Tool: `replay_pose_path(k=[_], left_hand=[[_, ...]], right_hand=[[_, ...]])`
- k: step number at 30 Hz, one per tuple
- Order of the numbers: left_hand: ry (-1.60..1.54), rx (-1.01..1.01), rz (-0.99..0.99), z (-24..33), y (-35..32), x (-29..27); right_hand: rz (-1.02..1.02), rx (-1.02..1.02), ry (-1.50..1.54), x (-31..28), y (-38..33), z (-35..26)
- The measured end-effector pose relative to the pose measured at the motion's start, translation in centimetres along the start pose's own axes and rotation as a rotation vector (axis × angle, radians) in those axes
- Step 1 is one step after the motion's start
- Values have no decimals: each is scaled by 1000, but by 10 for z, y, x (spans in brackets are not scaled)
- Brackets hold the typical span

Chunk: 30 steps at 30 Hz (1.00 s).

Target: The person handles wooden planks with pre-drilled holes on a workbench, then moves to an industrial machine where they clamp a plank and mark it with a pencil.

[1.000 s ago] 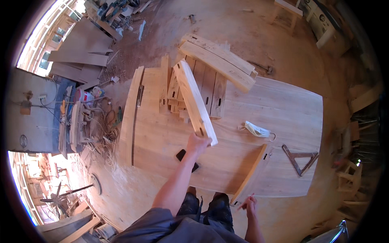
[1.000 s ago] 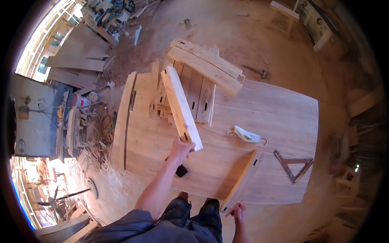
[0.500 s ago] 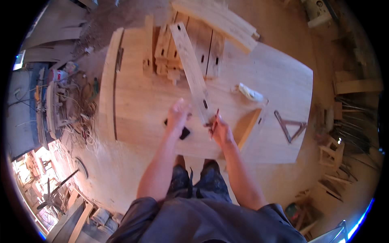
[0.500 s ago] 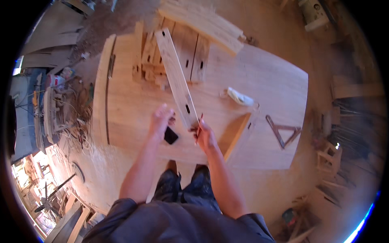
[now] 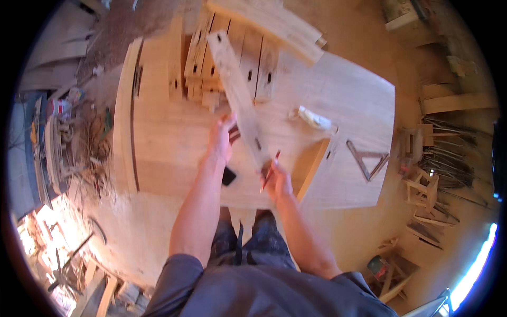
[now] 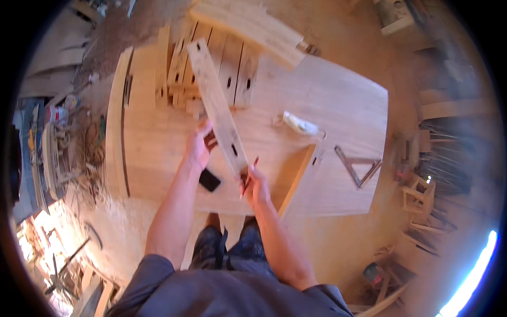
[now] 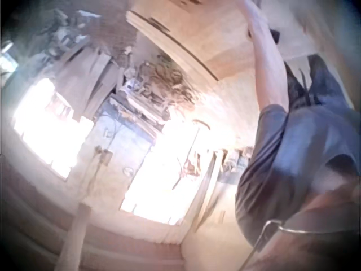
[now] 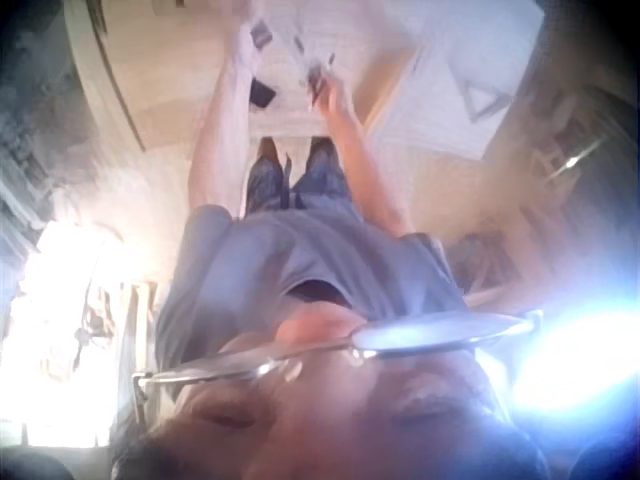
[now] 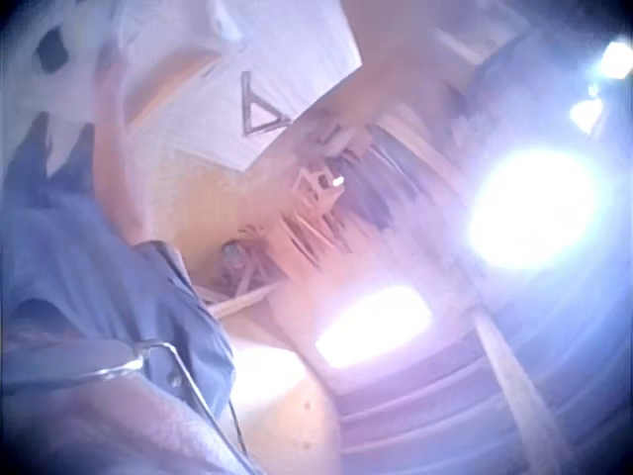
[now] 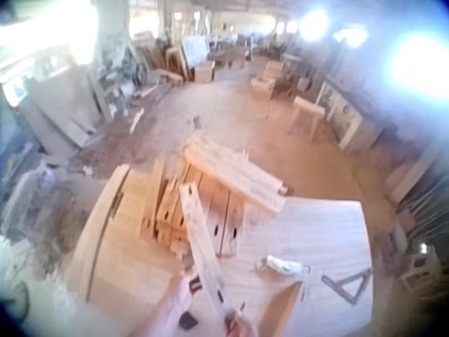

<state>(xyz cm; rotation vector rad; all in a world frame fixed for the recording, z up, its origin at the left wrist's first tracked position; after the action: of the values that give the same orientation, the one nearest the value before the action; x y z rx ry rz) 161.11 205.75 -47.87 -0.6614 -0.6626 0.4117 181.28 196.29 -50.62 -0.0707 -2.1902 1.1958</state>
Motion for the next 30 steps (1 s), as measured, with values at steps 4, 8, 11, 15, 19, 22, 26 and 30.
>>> replay_pose_path(k=[4,8,11,15,19,22,26,30], left_hand=[[175,-13,-22,-1,3,25],[134,36,-43,8,8,44],[73,56,-53,22,17,55],[320,185,61,62,48,64],[621,390,121,107,79,73],[1117,384,430,131,72,117],[1262,483,607,131,86,115],[1326,486,627,117,89,128]], right_hand=[[20,-93,25,-8,3,-11],[-17,-113,-24,-2,3,-35],[-34,-166,-71,16,12,-62],[-10,-155,-276,29,56,-99],[112,-315,-413,33,77,-172],[186,-363,-422,3,120,-227],[160,-363,-405,30,157,-285],[104,-258,-284,38,186,-318]])
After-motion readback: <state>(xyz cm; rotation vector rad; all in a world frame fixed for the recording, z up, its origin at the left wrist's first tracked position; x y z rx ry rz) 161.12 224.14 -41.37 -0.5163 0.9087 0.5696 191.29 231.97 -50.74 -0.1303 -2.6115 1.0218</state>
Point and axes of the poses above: each hand's wrist, its own y-axis towards the middle knuckle, its own x-axis out of the palm, z = x × y, the point moved 9 cm from there along y, towards the middle knuckle, and after that the axes turned 2 degrees about -z, right-handed, at the moved point
